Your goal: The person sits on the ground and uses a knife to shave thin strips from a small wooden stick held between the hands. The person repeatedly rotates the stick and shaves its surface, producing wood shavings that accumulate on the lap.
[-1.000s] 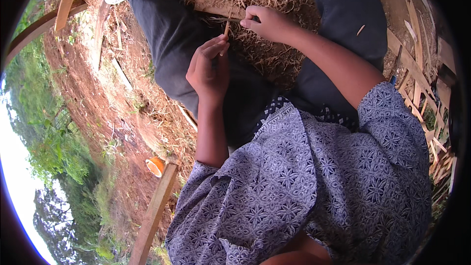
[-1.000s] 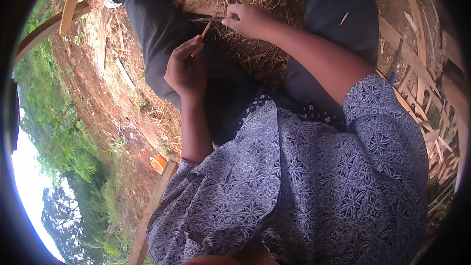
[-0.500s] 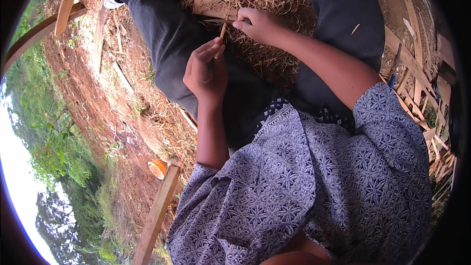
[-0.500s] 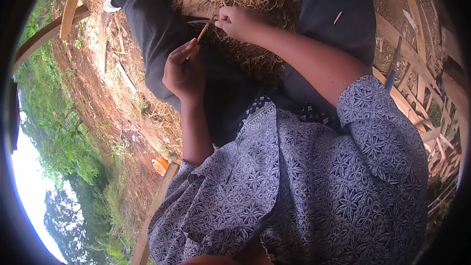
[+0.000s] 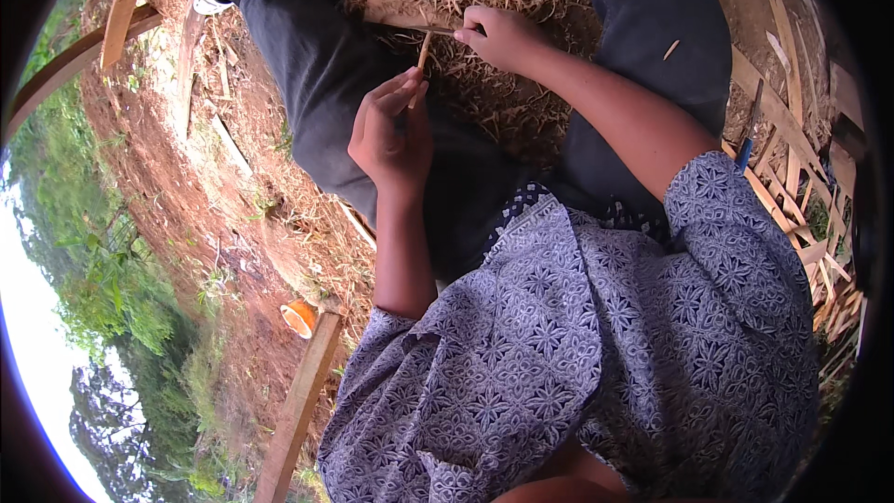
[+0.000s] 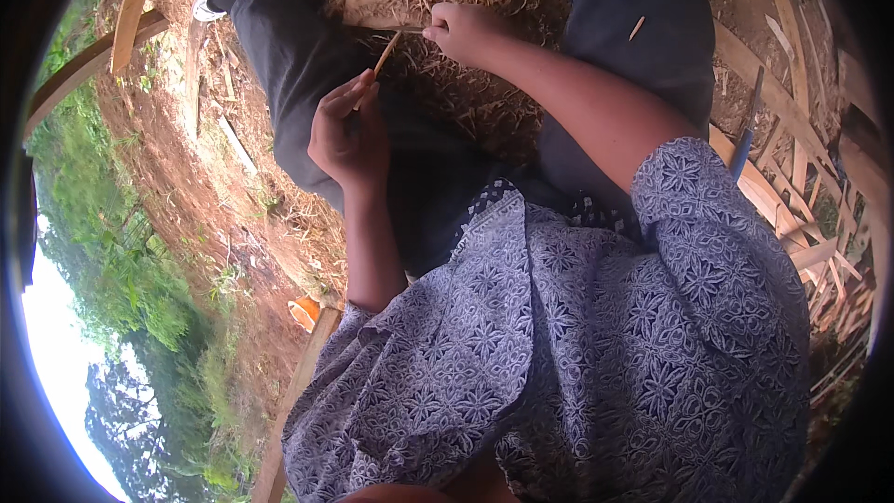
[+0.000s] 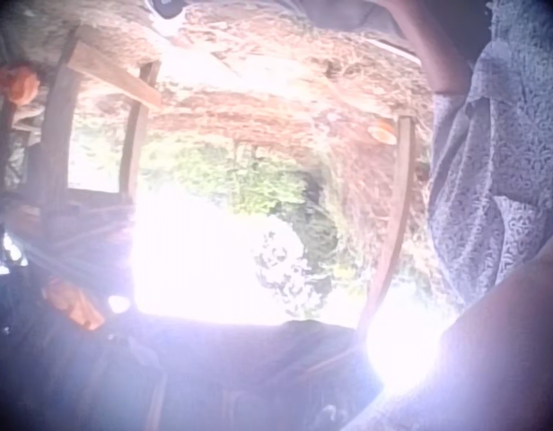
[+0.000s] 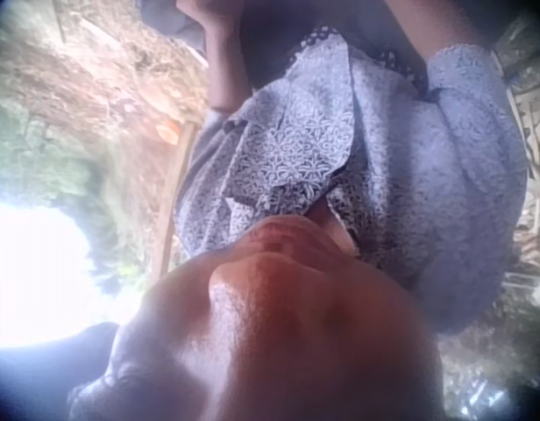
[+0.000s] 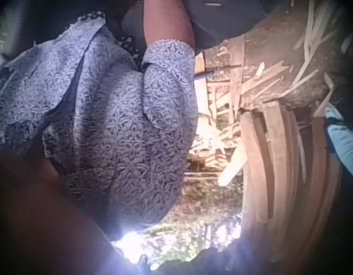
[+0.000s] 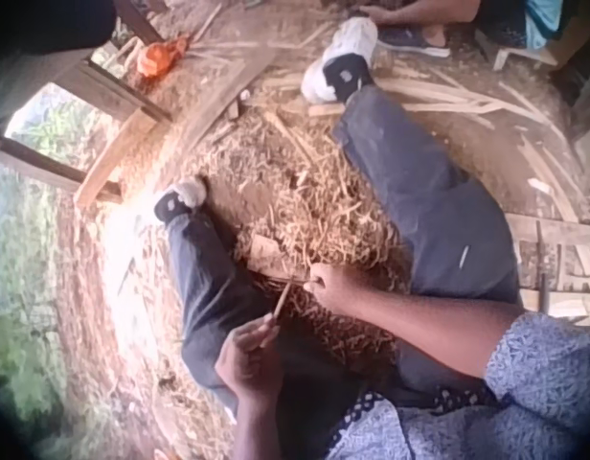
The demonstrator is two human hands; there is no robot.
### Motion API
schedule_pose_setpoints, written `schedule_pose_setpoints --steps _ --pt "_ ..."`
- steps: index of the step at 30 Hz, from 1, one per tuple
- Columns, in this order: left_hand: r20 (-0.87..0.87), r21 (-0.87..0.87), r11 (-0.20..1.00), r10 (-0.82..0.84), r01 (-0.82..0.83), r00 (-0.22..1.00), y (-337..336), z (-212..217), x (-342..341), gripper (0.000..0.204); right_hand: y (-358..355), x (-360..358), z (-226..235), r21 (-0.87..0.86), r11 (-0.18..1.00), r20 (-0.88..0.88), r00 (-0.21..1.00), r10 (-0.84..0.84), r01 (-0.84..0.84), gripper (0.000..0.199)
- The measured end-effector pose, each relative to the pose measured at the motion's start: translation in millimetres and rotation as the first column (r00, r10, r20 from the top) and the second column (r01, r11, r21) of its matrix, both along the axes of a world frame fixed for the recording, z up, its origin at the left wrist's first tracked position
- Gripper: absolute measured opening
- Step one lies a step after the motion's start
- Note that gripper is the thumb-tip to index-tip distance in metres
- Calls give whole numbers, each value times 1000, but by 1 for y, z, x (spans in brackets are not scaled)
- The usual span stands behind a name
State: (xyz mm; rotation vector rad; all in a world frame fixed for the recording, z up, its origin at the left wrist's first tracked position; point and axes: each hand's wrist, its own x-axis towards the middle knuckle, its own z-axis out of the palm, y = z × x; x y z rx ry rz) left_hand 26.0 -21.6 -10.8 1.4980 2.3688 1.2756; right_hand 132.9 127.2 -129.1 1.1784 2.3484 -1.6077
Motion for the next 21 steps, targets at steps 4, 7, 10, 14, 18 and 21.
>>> schedule_pose_setpoints --steps 4,7,10,14,18,21 --pt "-17 14 1000 -10 10 1000 -1 -4 -2 20 1 -2 15 23 1000 16 1000 11 -11 28" --pt "-7 7 1000 -16 16 1000 -1 2 0 20 1 -2 15 18 999 49 998 28 -29 28" --pt "-8 11 1000 -6 7 1000 -1 -1 -1 20 2 -4 16 27 999 28 999 37 -38 27" --pt "12 3 999 33 -33 999 -6 -4 -2 20 -7 4 31 -72 997 -56 998 14 -18 25" --pt "10 4 999 43 -43 999 -4 -7 -1 20 2 5 17 -69 997 -55 998 32 -36 25" --pt "-5 1 999 52 -52 999 -5 -9 -2 21 1 -3 14 -20 999 -31 999 30 -31 24"
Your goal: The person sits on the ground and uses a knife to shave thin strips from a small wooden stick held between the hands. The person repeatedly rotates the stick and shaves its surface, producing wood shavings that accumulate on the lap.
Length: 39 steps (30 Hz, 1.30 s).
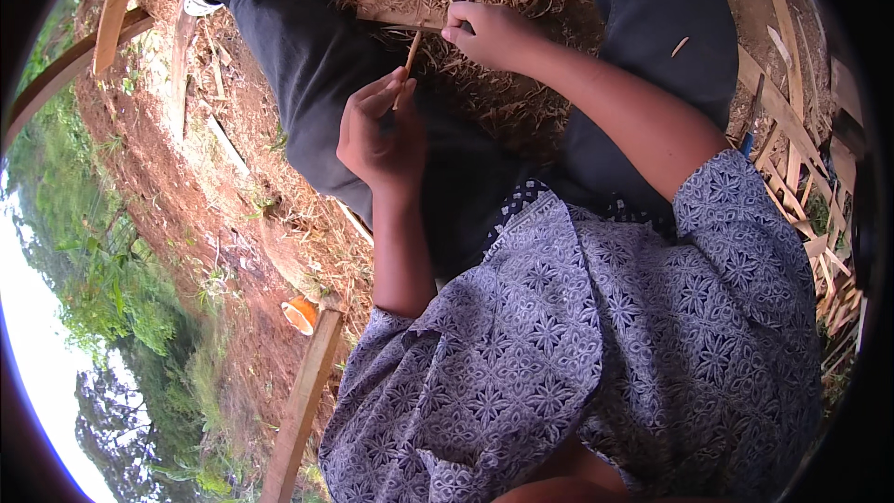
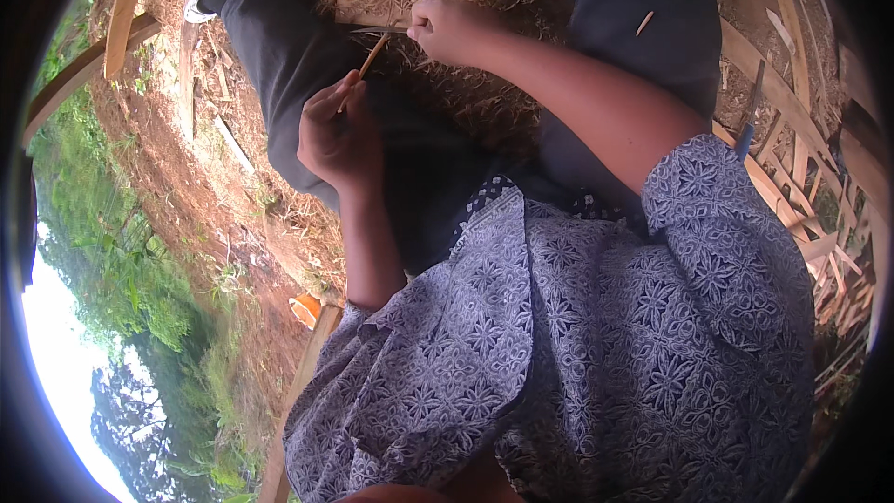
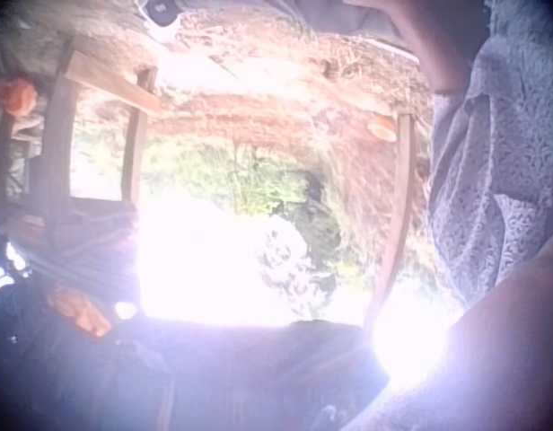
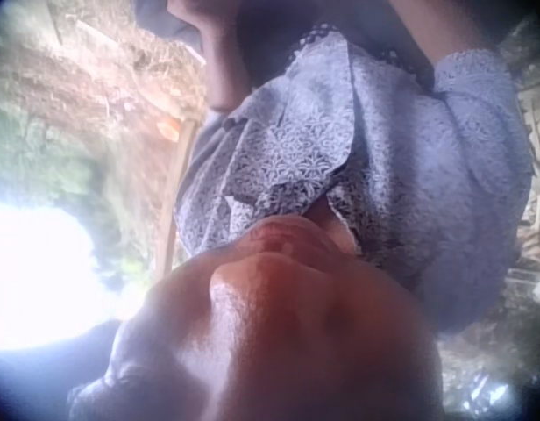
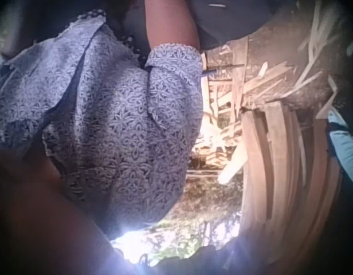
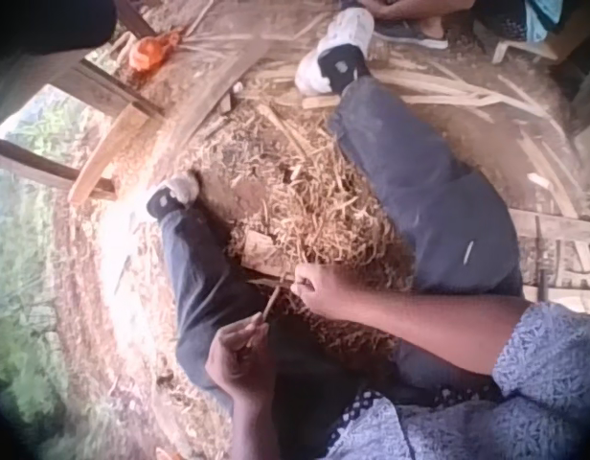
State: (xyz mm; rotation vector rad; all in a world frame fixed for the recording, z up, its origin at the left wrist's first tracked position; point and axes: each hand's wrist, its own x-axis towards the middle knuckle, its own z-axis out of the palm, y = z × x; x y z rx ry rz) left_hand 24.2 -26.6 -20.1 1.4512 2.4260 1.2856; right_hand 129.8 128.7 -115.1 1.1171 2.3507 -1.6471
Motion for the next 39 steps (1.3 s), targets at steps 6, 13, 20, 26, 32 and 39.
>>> schedule_pose_setpoints --steps 6,13,20,26,32,39 --pt "2 16 1000 -9 9 1000 2 -1 -1 25 9 -1 1 -5 1000 90 996 5 -5 24" --pt "18 25 999 -38 38 999 3 3 1 22 5 7 -20 22 1000 7 1000 -21 21 23" --pt "18 19 998 -56 56 998 3 2 2 21 10 5 -16 38 999 15 999 30 -30 24" --pt "6 28 998 -62 62 998 7 4 4 23 8 6 -1 3 999 15 999 35 -35 26" --pt "-25 19 998 -59 59 998 4 5 3 24 7 0 24 -48 996 45 996 73 -71 25" --pt "-16 0 997 -76 76 997 5 9 5 24 4 2 6 27 999 21 1000 22 -23 25"
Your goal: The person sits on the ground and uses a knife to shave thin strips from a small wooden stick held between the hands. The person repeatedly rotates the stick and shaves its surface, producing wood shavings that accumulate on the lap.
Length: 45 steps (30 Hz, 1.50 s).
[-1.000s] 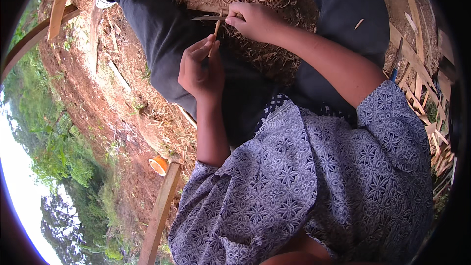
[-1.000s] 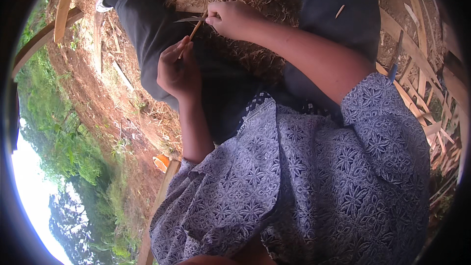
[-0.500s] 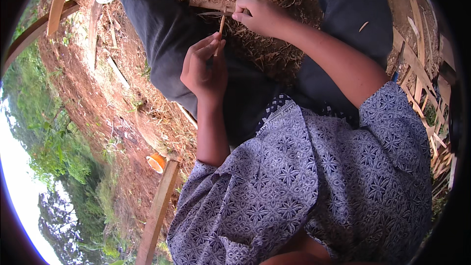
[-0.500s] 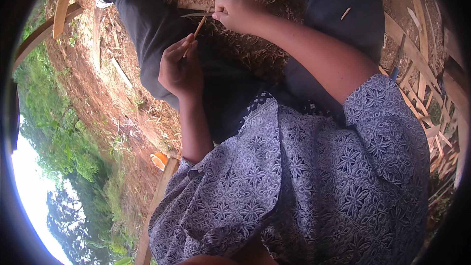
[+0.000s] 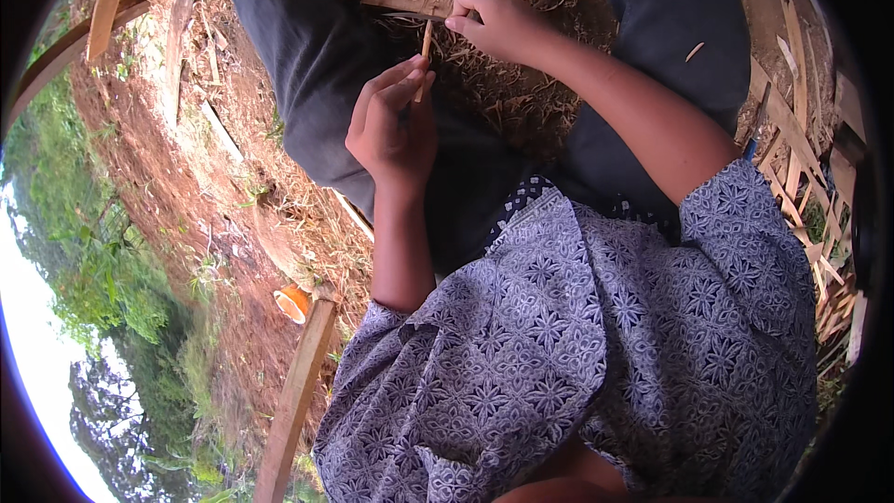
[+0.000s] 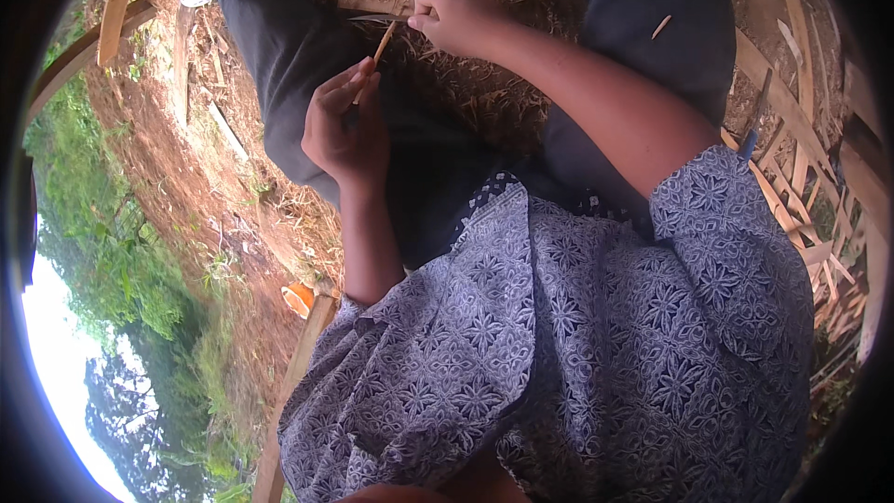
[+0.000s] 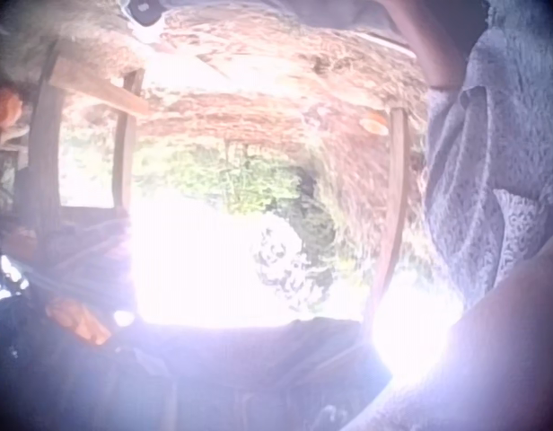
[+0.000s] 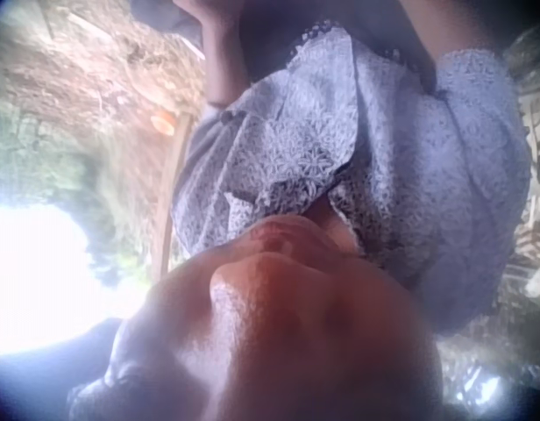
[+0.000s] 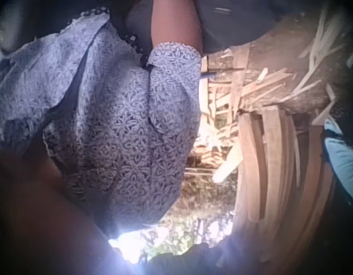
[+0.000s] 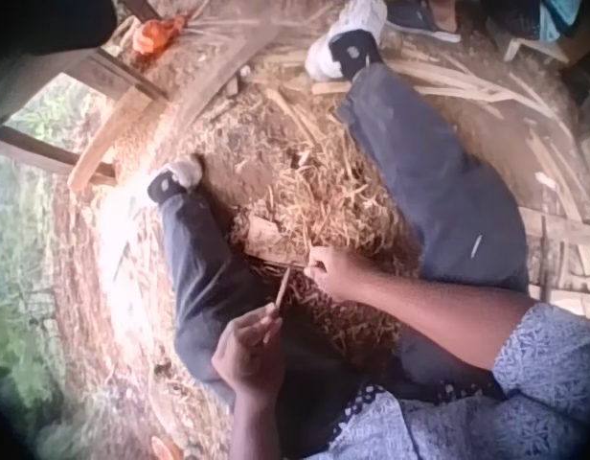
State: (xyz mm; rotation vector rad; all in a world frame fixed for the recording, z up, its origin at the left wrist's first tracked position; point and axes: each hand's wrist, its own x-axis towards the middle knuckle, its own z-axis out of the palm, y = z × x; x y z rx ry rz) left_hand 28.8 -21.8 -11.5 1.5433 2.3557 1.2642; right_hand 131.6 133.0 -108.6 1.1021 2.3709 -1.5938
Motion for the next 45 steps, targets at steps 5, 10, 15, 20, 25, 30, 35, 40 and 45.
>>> schedule_pose_setpoints --steps 5,10,15,20,25,30,35,40,45 --pt "-9 2 1000 3 -3 1000 0 -3 0 23 -2 -2 9 -3 1000 22 999 23 -23 26" --pt "9 1 1000 -5 5 1000 2 -1 -1 22 0 -2 -8 34 999 52 999 9 -11 25" --pt "35 -8 1000 -22 23 999 2 4 2 22 6 4 -6 -18 1000 21 1000 9 -9 25" --pt "19 -15 1000 -15 16 1000 -1 -1 0 22 0 -3 19 -24 999 32 999 43 -42 25" --pt "10 -12 999 -36 36 999 3 -1 1 23 0 2 -3 54 999 45 999 2 -4 25" --pt "-3 -9 1000 -29 29 1000 5 0 1 23 15 1 -10 27 999 89 996 23 -26 25" --pt "4 -14 1000 -23 23 1000 3 0 2 23 2 7 -17 12 1000 38 999 5 -5 23" --pt "-13 4 1000 5 -4 1000 1 -1 0 23 0 -2 -9 25 998 106 993 57 -59 14" --pt "3 14 999 50 -50 999 2 -3 -1 23 9 -12 -14 129 977 100 982 158 -170 8"
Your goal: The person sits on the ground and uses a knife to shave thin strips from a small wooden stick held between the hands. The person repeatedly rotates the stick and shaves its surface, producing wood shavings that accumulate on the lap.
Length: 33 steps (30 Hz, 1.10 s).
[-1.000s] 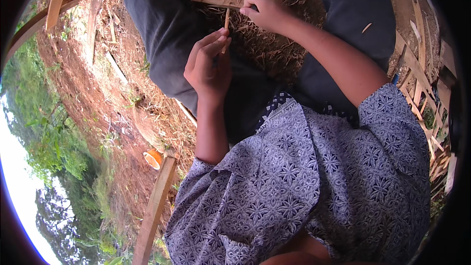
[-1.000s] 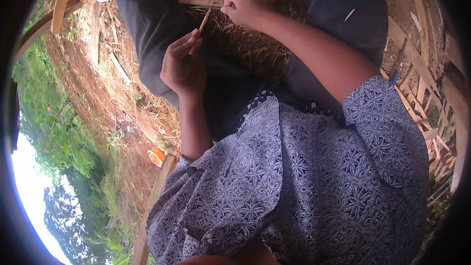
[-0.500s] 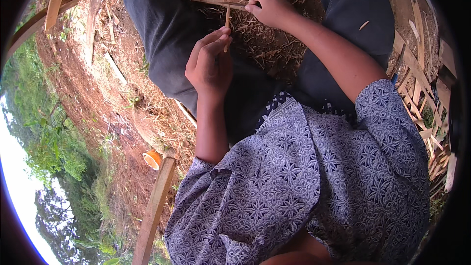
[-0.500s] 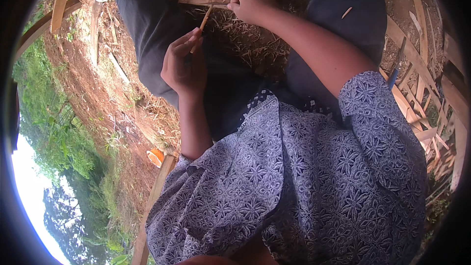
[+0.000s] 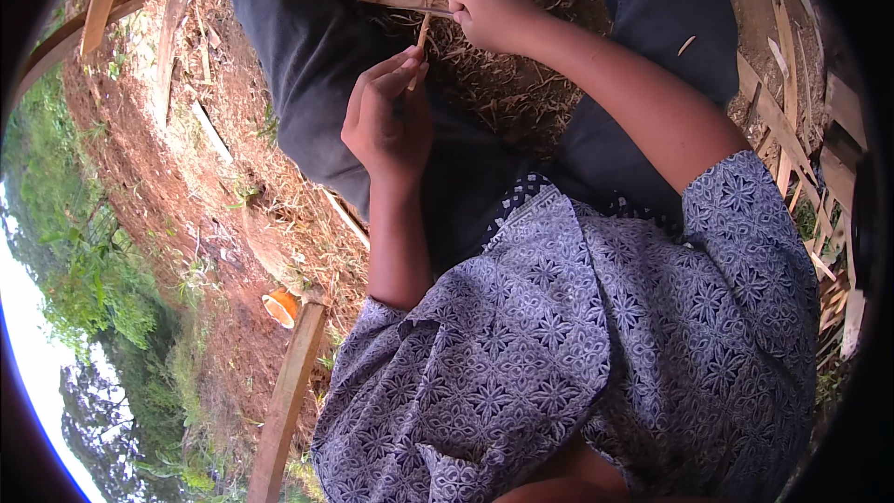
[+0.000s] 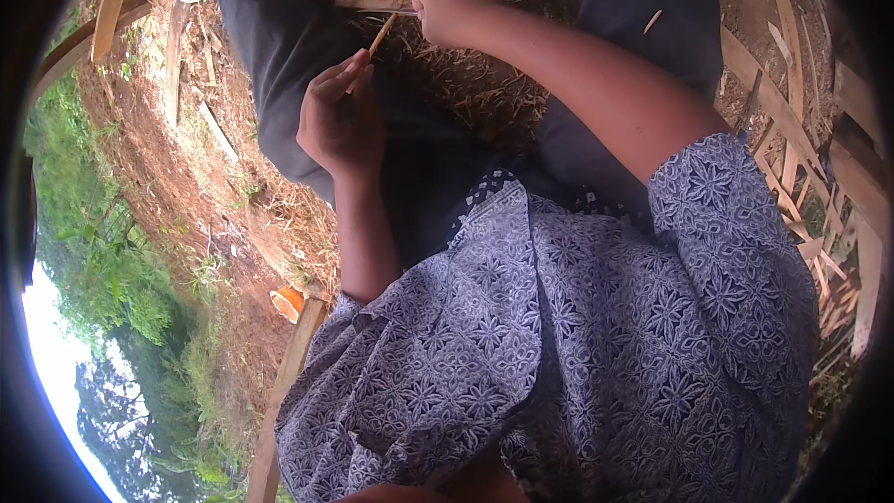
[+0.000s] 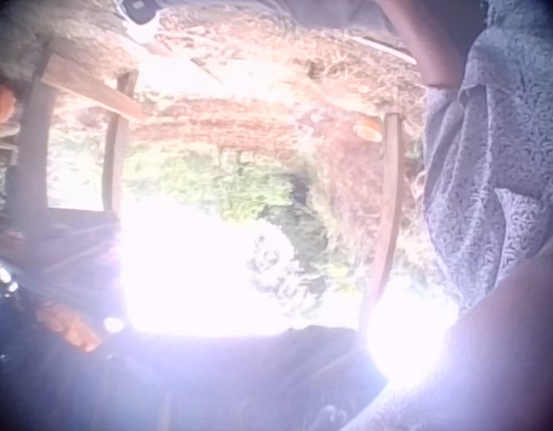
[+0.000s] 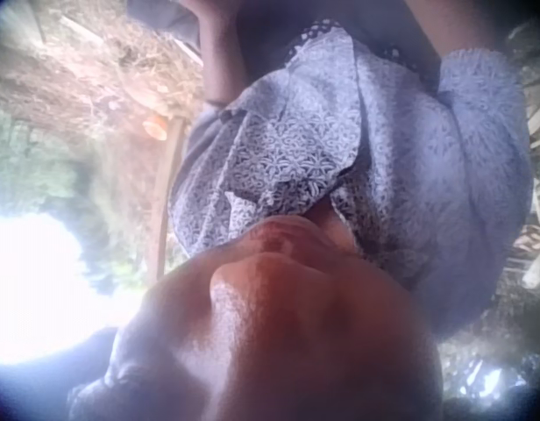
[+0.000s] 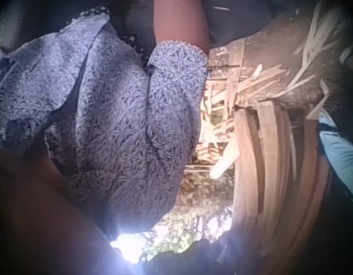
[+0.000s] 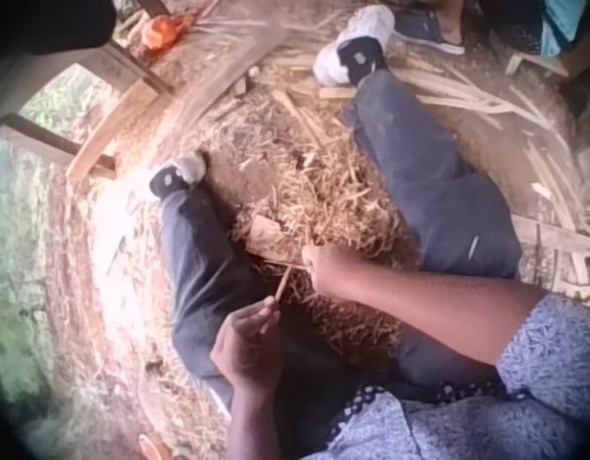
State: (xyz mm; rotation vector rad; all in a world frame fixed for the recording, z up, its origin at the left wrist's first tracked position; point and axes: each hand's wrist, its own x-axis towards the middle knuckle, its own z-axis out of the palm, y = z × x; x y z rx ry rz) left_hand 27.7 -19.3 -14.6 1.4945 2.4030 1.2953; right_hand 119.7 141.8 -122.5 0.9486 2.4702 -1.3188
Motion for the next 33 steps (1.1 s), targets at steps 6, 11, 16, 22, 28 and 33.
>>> schedule_pose_setpoints --steps 6,11,16,22,28,33 --pt "-2 48 998 44 -44 999 0 -3 1 21 21 -11 -5 100 984 164 978 130 -148 7" --pt "159 158 984 59 -84 986 -8 -11 -1 18 20 -11 -2 135 976 185 972 142 -169 9" --pt "312 128 987 51 -95 949 -6 -15 -5 18 24 14 14 -409 848 209 939 -272 337 22" --pt "395 166 963 134 -214 909 -1 -19 -3 16 15 32 41 -412 822 248 916 -315 394 29" --pt "243 136 975 139 -176 960 1 -18 -5 17 9 41 36 -447 739 236 863 -447 505 34" --pt "117 58 994 84 -92 990 2 -14 -6 19 3 36 59 -524 751 139 911 -389 401 35"
